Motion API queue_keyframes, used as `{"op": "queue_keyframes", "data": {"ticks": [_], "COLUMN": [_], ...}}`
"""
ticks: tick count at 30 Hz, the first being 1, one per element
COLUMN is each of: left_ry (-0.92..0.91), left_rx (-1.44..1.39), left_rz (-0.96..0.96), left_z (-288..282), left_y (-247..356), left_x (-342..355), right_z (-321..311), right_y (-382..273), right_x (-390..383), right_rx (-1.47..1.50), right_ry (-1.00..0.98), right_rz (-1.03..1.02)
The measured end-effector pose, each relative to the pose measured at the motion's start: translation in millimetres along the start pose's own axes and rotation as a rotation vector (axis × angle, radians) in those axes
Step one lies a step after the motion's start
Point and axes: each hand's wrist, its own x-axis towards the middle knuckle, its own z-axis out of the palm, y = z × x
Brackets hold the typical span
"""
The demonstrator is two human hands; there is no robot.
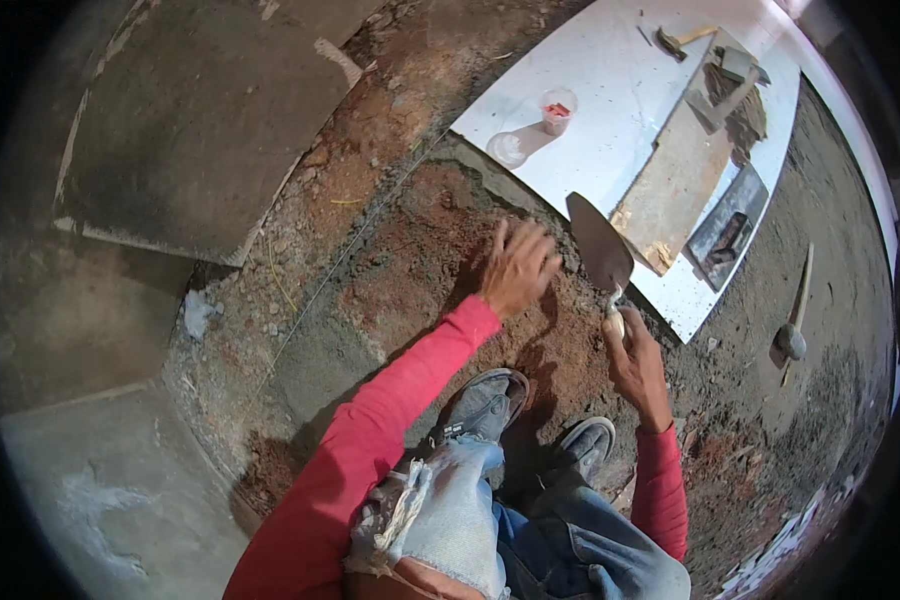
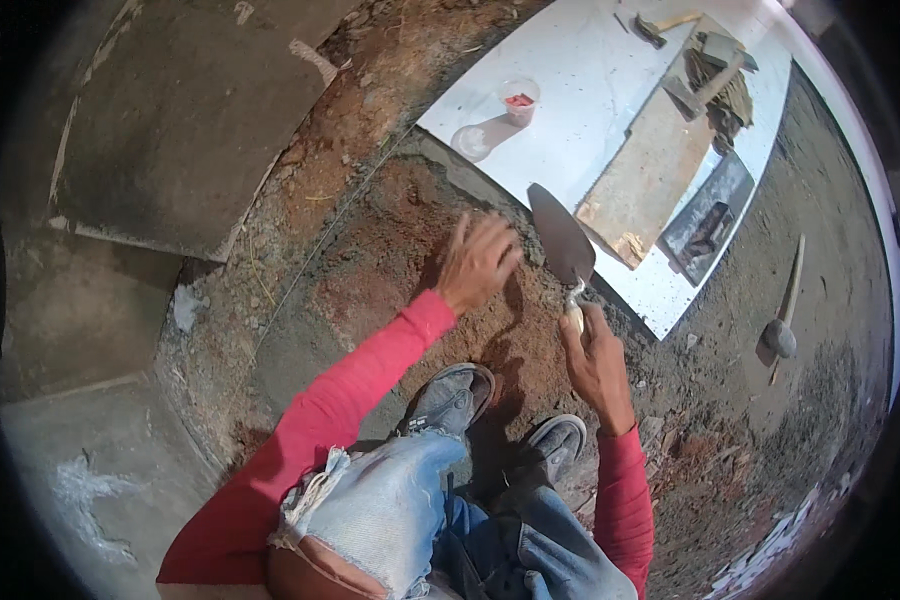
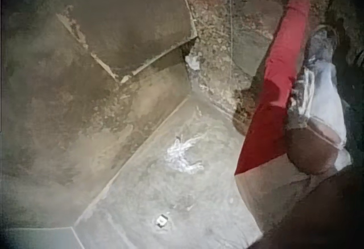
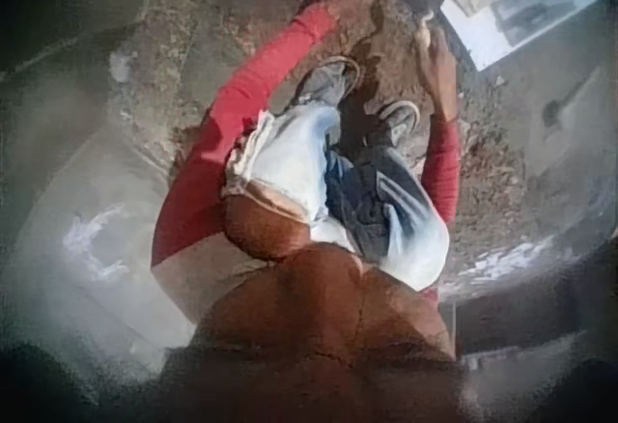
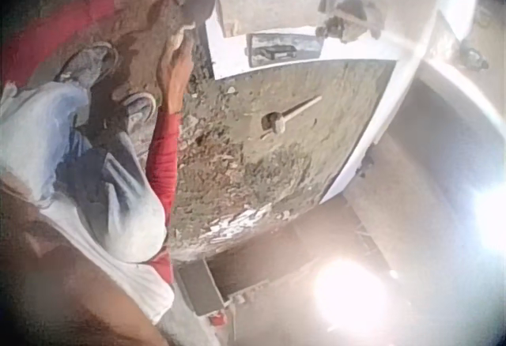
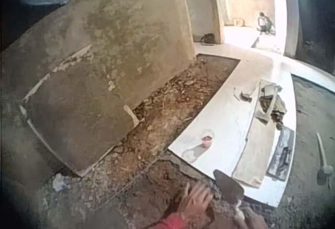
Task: The person spreads cement on a section of floor using a large trowel and then applies cement to the edge and underside of a tile using a smaller hand trowel.
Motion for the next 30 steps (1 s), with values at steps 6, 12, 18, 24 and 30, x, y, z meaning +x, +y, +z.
{"op": "queue_keyframes", "data": {"ticks": [6, 12, 18, 24, 30], "left_ry": [0.055, -0.111, -0.064, -0.023, 0.412], "left_rx": [-0.125, -0.503, -0.504, -0.445, -1.315], "left_rz": [0.185, 0.204, 0.190, 0.177, -0.836], "left_z": [6.1, 33.3, 38.3, 53.8, -17.8], "left_y": [34.1, 57.8, 60.9, 54.3, 0.5], "left_x": [-133.9, -200.8, -189.5, -188.7, -93.9], "right_z": [24.4, 64.8, 90.7, 82.4, 111.0], "right_y": [-46.5, -80.2, -56.8, -57.1, -78.5], "right_x": [54.1, 98.9, 129.2, 142.3, 110.7], "right_rx": [-0.189, -0.254, -0.479, -0.256, 0.728], "right_ry": [0.034, 0.267, 0.097, -0.046, -0.528], "right_rz": [-0.471, -0.713, -0.522, -0.459, 0.119]}}
